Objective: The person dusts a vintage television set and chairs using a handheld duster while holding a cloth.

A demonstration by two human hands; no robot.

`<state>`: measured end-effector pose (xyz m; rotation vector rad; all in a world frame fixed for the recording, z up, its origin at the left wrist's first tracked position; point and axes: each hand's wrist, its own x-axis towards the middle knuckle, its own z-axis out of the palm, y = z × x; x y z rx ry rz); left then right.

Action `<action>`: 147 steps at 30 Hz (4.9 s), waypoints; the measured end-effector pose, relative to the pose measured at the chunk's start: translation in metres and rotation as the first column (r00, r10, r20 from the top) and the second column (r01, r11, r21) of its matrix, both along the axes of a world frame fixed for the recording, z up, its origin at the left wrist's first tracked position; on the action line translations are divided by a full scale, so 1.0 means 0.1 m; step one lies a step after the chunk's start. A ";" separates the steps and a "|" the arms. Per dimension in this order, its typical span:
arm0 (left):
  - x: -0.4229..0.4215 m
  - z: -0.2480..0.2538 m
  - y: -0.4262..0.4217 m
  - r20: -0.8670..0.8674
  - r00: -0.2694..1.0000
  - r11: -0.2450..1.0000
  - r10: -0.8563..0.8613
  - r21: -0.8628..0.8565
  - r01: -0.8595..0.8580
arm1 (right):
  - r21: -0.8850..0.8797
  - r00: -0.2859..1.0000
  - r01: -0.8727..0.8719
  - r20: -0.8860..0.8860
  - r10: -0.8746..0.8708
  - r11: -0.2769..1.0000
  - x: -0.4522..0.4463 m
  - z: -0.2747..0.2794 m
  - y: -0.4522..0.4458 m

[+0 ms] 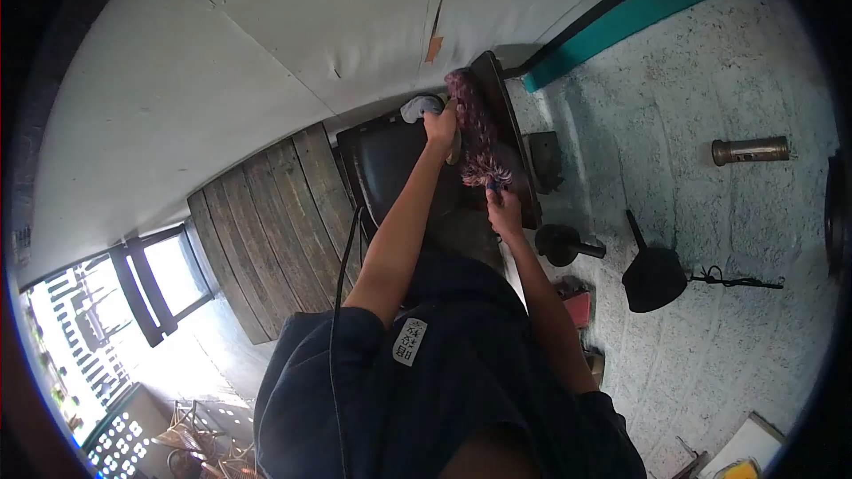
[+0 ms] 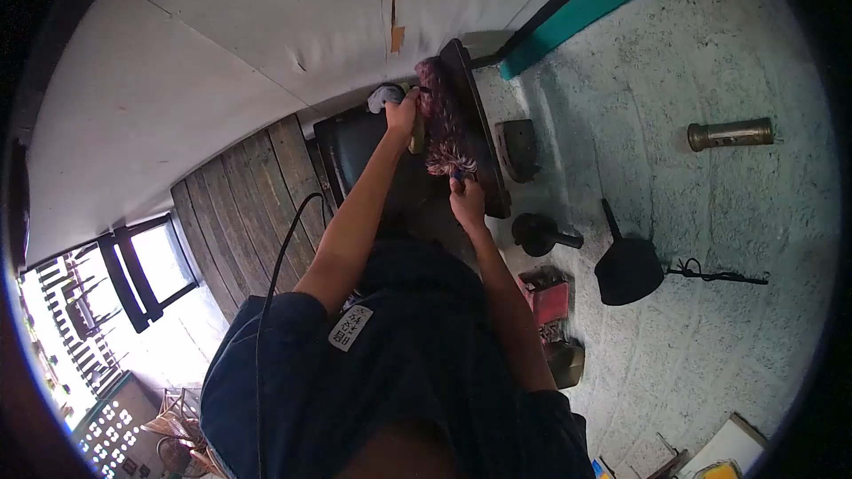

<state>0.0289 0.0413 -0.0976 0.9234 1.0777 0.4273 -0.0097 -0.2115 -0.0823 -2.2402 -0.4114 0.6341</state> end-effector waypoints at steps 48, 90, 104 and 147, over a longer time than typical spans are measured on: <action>-1.35 -0.01 -2.18 -0.054 0.998 0.999 0.026 -0.023 -0.027 | 0.020 0.993 0.043 -0.113 -0.040 0.999 -1.43 0.56 -2.53; -0.97 -0.22 -1.69 -0.075 0.997 0.995 -0.032 -0.093 0.025 | -0.020 0.985 0.097 -0.142 -0.099 0.995 -1.42 0.89 -2.08; -1.51 0.42 -2.31 -0.004 0.990 0.978 -0.138 -0.159 0.136 | -0.036 0.989 0.115 -0.085 -0.118 0.993 -1.88 0.93 -3.01; -1.53 0.42 -0.89 0.016 0.982 0.976 0.186 -0.115 -0.183 | 0.046 0.898 0.105 -0.435 -0.075 0.993 -0.37 0.30 -0.79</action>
